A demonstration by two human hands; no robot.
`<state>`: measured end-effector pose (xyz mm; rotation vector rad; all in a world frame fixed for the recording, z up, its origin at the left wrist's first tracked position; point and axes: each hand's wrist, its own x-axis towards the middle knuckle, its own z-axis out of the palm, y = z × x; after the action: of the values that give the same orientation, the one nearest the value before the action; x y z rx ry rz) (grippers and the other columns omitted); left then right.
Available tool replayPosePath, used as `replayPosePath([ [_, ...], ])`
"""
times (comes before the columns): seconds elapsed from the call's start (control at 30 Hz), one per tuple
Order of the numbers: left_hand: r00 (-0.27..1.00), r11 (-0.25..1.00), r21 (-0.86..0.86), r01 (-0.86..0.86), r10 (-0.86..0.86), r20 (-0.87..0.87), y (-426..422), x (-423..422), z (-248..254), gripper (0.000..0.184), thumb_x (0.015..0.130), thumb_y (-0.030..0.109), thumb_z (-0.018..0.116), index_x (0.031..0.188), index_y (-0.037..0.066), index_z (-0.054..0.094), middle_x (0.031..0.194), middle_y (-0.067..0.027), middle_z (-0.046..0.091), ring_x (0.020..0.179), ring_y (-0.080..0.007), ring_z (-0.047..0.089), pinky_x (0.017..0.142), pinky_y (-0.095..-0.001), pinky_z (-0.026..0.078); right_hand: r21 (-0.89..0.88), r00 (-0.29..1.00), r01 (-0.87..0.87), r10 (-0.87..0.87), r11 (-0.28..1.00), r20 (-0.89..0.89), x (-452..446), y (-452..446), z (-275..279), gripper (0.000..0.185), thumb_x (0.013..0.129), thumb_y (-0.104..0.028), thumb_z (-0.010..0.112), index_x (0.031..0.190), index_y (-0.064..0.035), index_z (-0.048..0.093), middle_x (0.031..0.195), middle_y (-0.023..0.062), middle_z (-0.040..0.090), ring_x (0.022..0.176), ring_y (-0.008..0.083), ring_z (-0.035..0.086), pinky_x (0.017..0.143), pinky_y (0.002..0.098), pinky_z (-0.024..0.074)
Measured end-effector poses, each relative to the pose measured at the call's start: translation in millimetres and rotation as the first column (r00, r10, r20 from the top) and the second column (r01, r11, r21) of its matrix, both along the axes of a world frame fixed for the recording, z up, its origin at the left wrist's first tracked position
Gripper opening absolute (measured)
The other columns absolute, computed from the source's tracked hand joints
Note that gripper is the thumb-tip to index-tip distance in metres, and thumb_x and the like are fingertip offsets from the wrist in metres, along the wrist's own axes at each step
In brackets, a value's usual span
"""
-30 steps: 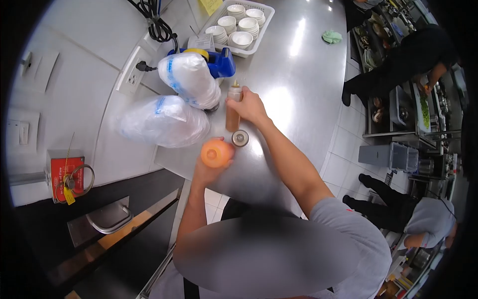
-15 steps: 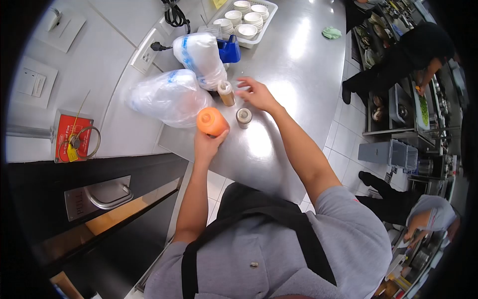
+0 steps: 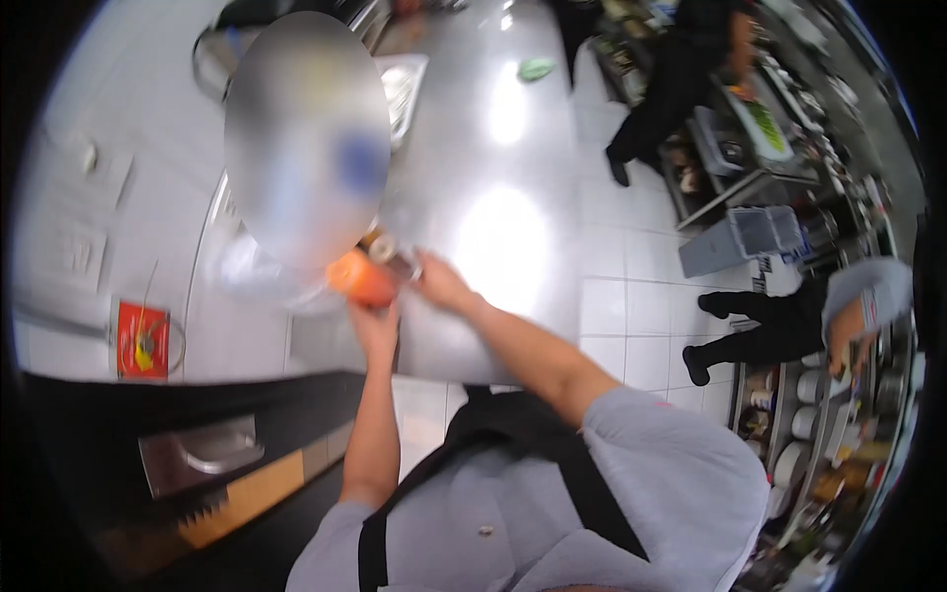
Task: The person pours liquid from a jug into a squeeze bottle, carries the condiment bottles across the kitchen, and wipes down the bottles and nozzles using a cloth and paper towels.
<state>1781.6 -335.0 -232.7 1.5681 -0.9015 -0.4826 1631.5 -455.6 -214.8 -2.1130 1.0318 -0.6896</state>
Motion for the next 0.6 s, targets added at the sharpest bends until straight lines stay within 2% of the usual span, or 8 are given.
replayPosePath([
  [0.03, 0.998, 1.0, -0.006, -0.022, 0.022, 0.051, 12.0, -9.2, -0.6, 0.084, 0.08, 0.012, 0.081, 0.148, -0.002, 0.034, 0.131, -0.0229, 0.055, 0.124, -0.033, 0.058, 0.1, -0.0413, 0.05, 0.213, 0.998, -0.042, 0.051, 0.976, -0.036, -16.8, 7.4, 17.6, 0.077, 0.088, -0.027, 0.074, 0.148, 0.0065, 0.042, 0.139, 0.0294, 0.056, 0.129, 0.0417, 0.055, 0.111, 0.0455, 0.0434],
  [0.07, 0.983, 0.947, 0.283, -0.153, 0.115, 0.146, 27.3, -21.9, 9.7, 0.081, 0.082, 0.014, 0.08, 0.148, -0.001, 0.035, 0.126, -0.0215, 0.055, 0.116, -0.0296, 0.06, 0.093, -0.0406, 0.051, 0.141, 0.998, -0.04, 0.046, 0.989, -0.039, -34.3, 20.9, 14.4, 0.076, 0.088, -0.028, 0.074, 0.148, 0.0062, 0.042, 0.142, 0.0299, 0.053, 0.131, 0.0414, 0.054, 0.112, 0.0452, 0.0424],
  [0.1, 0.961, 0.921, 0.322, -0.221, 0.149, 0.233, 42.7, -50.6, 33.7, 0.071, 0.085, 0.013, 0.076, 0.145, -0.001, 0.04, 0.116, -0.0187, 0.062, 0.1, -0.0267, 0.064, 0.084, -0.0382, 0.052, 0.169, 0.995, -0.083, 0.09, 0.982, -0.036, -64.7, 38.1, 31.1, 0.071, 0.091, -0.026, 0.071, 0.148, 0.0059, 0.043, 0.144, 0.0285, 0.052, 0.133, 0.0409, 0.052, 0.114, 0.0449, 0.0409],
  [0.23, 0.909, 0.885, 0.214, 0.413, -0.388, -0.152, 103.1, -143.7, 17.8, 0.021, 0.1, 0.016, 0.064, 0.113, 0.0, 0.063, 0.074, -0.006, 0.065, 0.063, -0.0146, 0.064, 0.062, -0.0296, 0.053, 0.124, 0.993, -0.113, 0.117, 0.986, -0.022, -213.5, 122.6, 69.0, 0.05, 0.097, -0.03, 0.068, 0.137, -0.0029, 0.058, 0.127, 0.0208, 0.066, 0.106, 0.036, 0.067, 0.091, 0.0425, 0.0536],
  [0.33, 0.711, 0.664, 0.261, 0.7, -0.616, -0.339, 130.8, -266.6, 54.0, 0.02, 0.103, 0.02, 0.062, 0.104, 0.001, 0.068, 0.07, -0.0038, 0.066, 0.06, -0.0083, 0.061, 0.056, -0.0259, 0.05, 0.156, 0.992, 0.118, -0.122, 0.981, 0.017, -348.9, 196.7, 57.7, 0.034, 0.097, -0.035, 0.068, 0.114, -0.0051, 0.072, 0.099, 0.0164, 0.073, 0.085, 0.0318, 0.069, 0.076, 0.041, 0.0545],
  [0.4, 0.562, 0.507, 0.263, 0.821, -0.799, -0.213, 132.0, -348.1, 59.1, 0.023, 0.102, 0.023, 0.063, 0.096, 0.002, 0.071, 0.068, -0.0025, 0.066, 0.059, -0.008, 0.059, 0.055, -0.0271, 0.048, 0.235, 0.938, 0.345, -0.34, 0.909, -0.064, -443.0, 247.7, 60.4, 0.032, 0.098, -0.036, 0.068, 0.1, -0.0045, 0.075, 0.085, 0.0137, 0.073, 0.077, 0.0291, 0.068, 0.072, 0.0388, 0.0543],
  [0.5, 0.355, 0.346, 0.259, 0.902, -0.935, 0.015, 115.5, -481.6, 77.6, 0.033, 0.104, 0.028, 0.061, 0.086, 0.003, 0.072, 0.062, 0.0011, 0.06, 0.056, -0.0068, 0.056, 0.052, -0.028, 0.043, 0.357, 0.72, 0.679, -0.677, 0.641, -0.153, -570.7, 323.4, 43.0, 0.037, 0.101, -0.038, 0.065, 0.09, -0.0038, 0.074, 0.075, 0.0101, 0.072, 0.07, 0.0206, 0.067, 0.068, 0.0351, 0.0534],
  [0.6, 0.153, 0.146, 0.182, 0.973, -0.988, -0.024, 104.5, -610.3, 79.1, 0.036, 0.105, 0.029, 0.059, 0.082, 0.004, 0.072, 0.056, 0.0023, 0.054, 0.052, -0.006, 0.049, 0.05, -0.0272, 0.038, 0.325, 0.434, 0.858, -0.9, 0.397, -0.045, -665.2, 393.2, 62.1, 0.041, 0.099, -0.04, 0.064, 0.086, -0.0015, 0.07, 0.072, 0.0187, 0.067, 0.065, 0.0329, 0.064, 0.063, 0.0415, 0.0491],
])
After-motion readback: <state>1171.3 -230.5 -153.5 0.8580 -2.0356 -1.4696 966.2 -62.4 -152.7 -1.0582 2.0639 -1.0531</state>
